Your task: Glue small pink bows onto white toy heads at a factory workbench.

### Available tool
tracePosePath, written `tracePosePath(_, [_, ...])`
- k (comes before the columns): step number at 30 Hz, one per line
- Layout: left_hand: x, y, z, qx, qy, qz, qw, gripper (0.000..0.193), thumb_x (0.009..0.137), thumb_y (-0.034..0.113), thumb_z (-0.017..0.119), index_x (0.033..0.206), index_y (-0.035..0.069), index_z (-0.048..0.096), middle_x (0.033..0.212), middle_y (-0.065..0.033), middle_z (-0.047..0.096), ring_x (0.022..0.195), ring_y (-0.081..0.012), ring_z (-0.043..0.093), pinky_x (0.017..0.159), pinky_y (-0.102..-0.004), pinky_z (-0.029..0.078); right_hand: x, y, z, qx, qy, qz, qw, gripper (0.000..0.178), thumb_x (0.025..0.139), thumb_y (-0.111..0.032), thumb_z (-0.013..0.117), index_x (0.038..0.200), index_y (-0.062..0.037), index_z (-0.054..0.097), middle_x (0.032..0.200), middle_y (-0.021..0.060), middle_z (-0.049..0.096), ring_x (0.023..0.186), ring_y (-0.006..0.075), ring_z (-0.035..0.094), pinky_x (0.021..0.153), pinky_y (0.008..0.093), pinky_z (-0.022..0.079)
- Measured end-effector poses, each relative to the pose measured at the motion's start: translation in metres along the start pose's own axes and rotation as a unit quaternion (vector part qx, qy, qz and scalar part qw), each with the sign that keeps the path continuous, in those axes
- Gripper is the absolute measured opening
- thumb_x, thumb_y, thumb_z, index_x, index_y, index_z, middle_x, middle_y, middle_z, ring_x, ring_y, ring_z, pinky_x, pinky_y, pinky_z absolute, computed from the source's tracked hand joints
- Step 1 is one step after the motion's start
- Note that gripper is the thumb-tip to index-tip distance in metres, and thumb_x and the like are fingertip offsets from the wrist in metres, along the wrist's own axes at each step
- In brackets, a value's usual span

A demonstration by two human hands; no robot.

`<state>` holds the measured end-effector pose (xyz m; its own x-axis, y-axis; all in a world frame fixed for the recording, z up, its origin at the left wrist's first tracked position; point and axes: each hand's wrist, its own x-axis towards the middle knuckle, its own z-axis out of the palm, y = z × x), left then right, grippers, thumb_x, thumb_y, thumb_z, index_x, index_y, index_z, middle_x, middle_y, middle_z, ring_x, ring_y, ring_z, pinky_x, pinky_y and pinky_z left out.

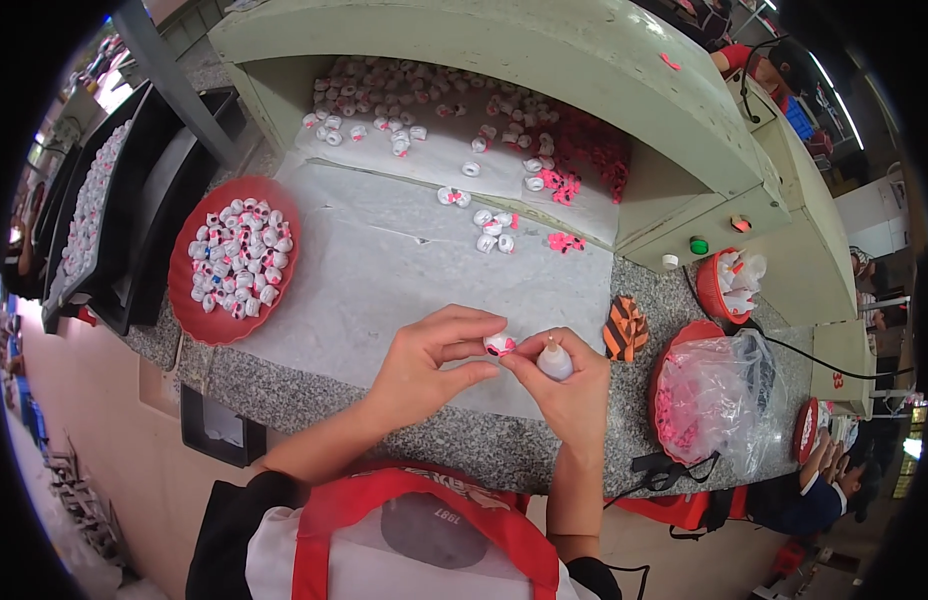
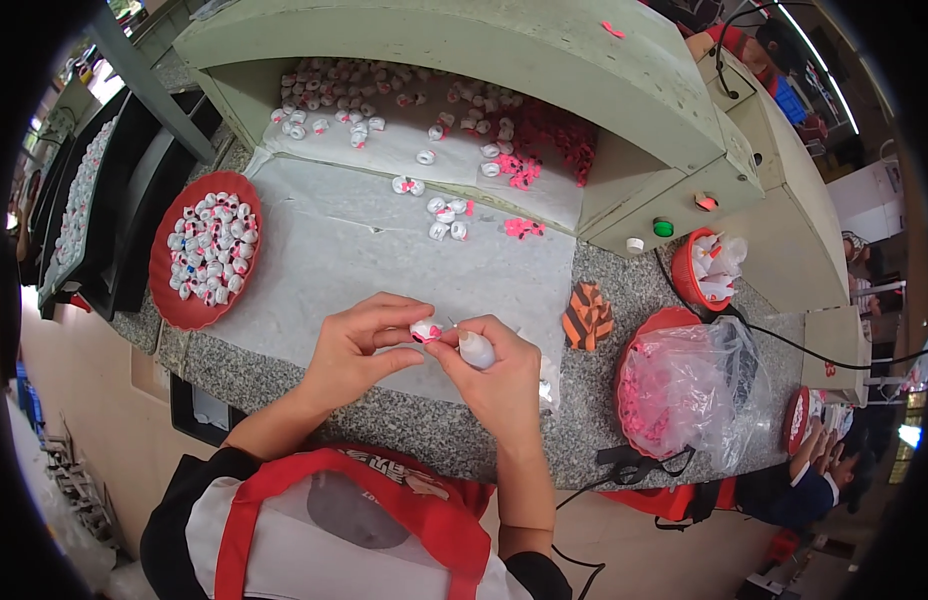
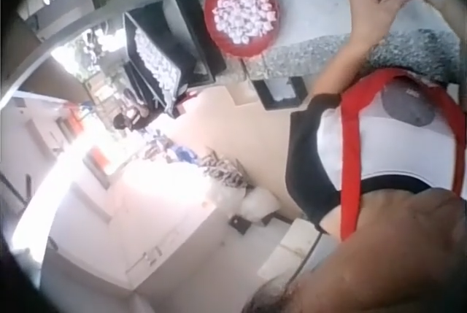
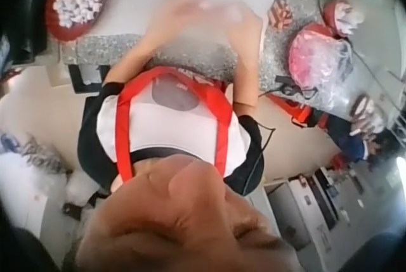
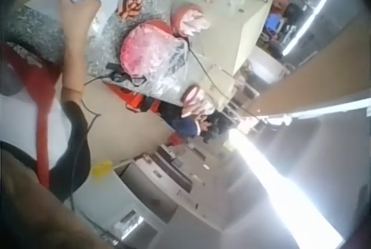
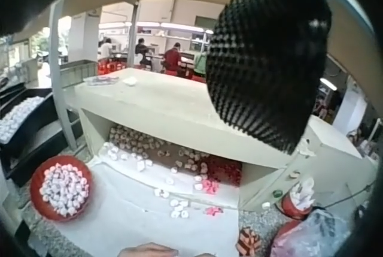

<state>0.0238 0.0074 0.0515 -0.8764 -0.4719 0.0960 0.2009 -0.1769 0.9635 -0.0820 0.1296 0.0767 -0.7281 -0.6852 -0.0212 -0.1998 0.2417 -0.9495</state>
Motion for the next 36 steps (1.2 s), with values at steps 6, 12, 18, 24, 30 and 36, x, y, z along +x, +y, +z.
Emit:
tracePosePath(6, [0.0,-0.004,0.002,-0.07,-0.01,-0.027,0.997,0.027,0.077,-0.01,0.053,0.103,-0.005,0.054,0.111,-0.0139,0.049,0.096,-0.0197,0.053,0.085,-0.0286,0.044,-0.009,0.002,0.01,0.057,0.048,-0.04,0.996,0.021,0.066,0.003,0.069,0.085,0.0001,0.06,0.075,0.0022,0.058,0.068,0.0055,0.052,0.06,0.0178,0.042])
tracePosePath(12, [0.0,-0.005,0.01,-0.056,-0.003,0.039,0.998,0.025,0.079,-0.008,0.05,0.103,-0.003,0.055,0.106,-0.0128,0.051,0.099,-0.0191,0.051,0.086,-0.029,0.044,0.0,0.01,0.001,0.134,-0.004,-0.041,0.99,0.018,0.067,0.002,0.067,0.083,-0.0008,0.06,0.075,0.0025,0.057,0.067,0.007,0.052,0.06,0.0197,0.042])
tracePosePath(18, [0.002,-0.009,0.011,-0.047,0.0,0.03,0.998,0.024,0.08,-0.006,0.049,0.103,-0.002,0.054,0.107,-0.0119,0.051,0.099,-0.0184,0.05,0.084,-0.0287,0.042,-0.002,0.01,0.01,0.161,0.022,-0.044,0.986,0.017,0.067,0.003,0.067,0.081,-0.0006,0.059,0.073,0.0017,0.056,0.068,0.0061,0.052,0.06,0.0197,0.042])
tracePosePath(24, [0.002,-0.016,0.014,-0.064,0.013,0.029,0.997,0.023,0.081,-0.006,0.049,0.103,-0.002,0.054,0.106,-0.0108,0.051,0.099,-0.0174,0.05,0.081,-0.0271,0.044,-0.002,0.014,0.008,0.183,0.007,-0.015,0.983,0.018,0.067,0.002,0.068,0.082,-0.0005,0.058,0.073,0.0019,0.058,0.068,0.0062,0.052,0.061,0.0196,0.042])
tracePosePath(30, [-0.002,-0.018,0.018,-0.041,0.03,0.085,0.995,0.023,0.081,-0.005,0.048,0.103,-0.002,0.053,0.106,-0.0111,0.051,0.099,-0.0174,0.05,0.082,-0.0274,0.043,-0.003,0.014,0.009,0.197,0.019,0.008,0.98,0.017,0.067,0.002,0.069,0.08,-0.0002,0.058,0.074,0.0019,0.058,0.068,0.0065,0.053,0.061,0.02,0.043])
tracePosePath(36, [-0.002,-0.015,0.016,-0.108,0.035,0.013,0.993,0.022,0.081,-0.003,0.049,0.103,-0.005,0.051,0.105,-0.0132,0.053,0.096,-0.0185,0.052,0.084,-0.0305,0.042,-0.002,0.013,0.013,0.147,0.041,-0.043,0.987,0.019,0.065,0.003,0.069,0.081,-0.0001,0.059,0.075,0.0033,0.057,0.065,0.0064,0.052,0.056,0.0187,0.041])
